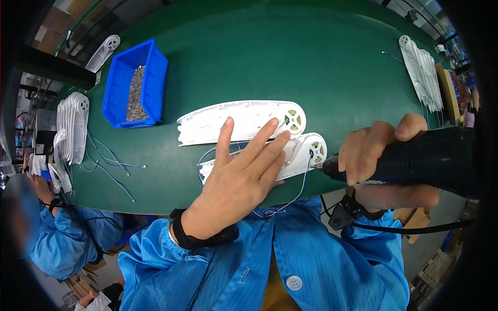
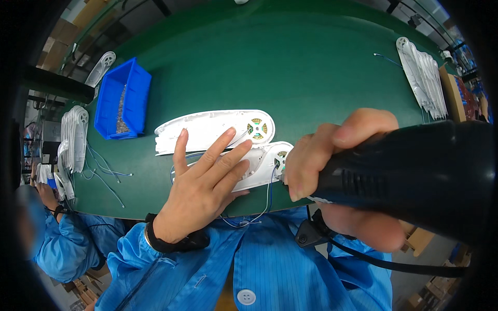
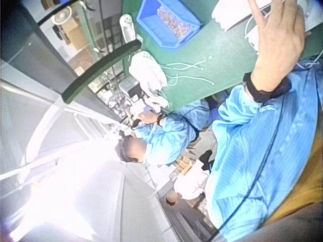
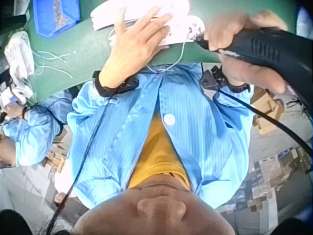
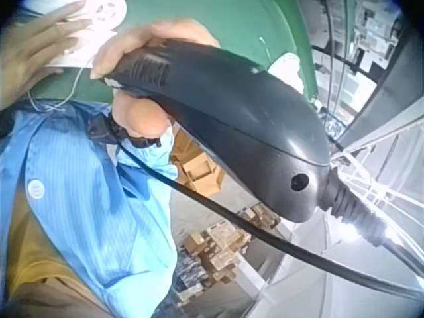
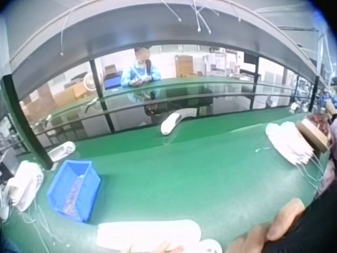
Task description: The recorder uses an electric screwdriver to install screws into white plastic housings for electronic devices on a factory assembly line.
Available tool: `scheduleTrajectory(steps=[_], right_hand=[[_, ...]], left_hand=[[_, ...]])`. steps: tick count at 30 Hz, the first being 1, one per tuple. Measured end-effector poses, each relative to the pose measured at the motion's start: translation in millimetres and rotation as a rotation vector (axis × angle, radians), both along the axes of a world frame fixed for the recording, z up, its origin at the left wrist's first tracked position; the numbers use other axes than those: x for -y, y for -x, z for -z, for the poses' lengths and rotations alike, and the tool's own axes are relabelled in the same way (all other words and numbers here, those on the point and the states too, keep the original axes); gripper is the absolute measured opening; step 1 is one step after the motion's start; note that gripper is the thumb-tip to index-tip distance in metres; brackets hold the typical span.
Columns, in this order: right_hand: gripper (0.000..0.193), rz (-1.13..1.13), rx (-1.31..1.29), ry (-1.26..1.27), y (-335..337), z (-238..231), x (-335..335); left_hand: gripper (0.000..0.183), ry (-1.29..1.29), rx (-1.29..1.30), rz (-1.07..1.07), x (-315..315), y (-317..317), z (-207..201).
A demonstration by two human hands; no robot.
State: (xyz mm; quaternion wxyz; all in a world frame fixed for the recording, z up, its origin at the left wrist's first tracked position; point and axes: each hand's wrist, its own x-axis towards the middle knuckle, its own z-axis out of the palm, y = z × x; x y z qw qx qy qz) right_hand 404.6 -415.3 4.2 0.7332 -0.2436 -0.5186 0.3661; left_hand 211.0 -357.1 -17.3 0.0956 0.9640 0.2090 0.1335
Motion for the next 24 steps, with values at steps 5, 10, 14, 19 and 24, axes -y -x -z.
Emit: scheduleTrajectory(steps=[5, 10, 14, 19, 24], right_hand=[[0.07, -0.012, -0.029, -0.02, 0.6, 6.1, -1.5], [0.068, -0.031, -0.022, 0.004, 1.3, 5.3, -3.1], [0.067, -0.004, -0.034, 0.015, 5.2, 6.7, -2.9], [0.066, -0.026, 0.022, 0.067, 2.6, -8.7, -4.7], [0.057, -0.215, 0.246, 0.165, -32.7, -30.8, -22.2]], left_hand=[[0.04, -0.001, -0.006, -0.007, 0.3, -3.4, -0.9], [0.039, -0.01, -0.007, -0.001, -0.5, -3.6, -1.8], [0.039, -0.019, 0.0, 0.0, 1.7, -3.3, 0.4], [0.039, -0.026, -0.017, 0.036, -0.9, 1.5, 3.6], [0.047, 0.038, -0.015, 0.08, -2.3, 5.2, 1.6]])
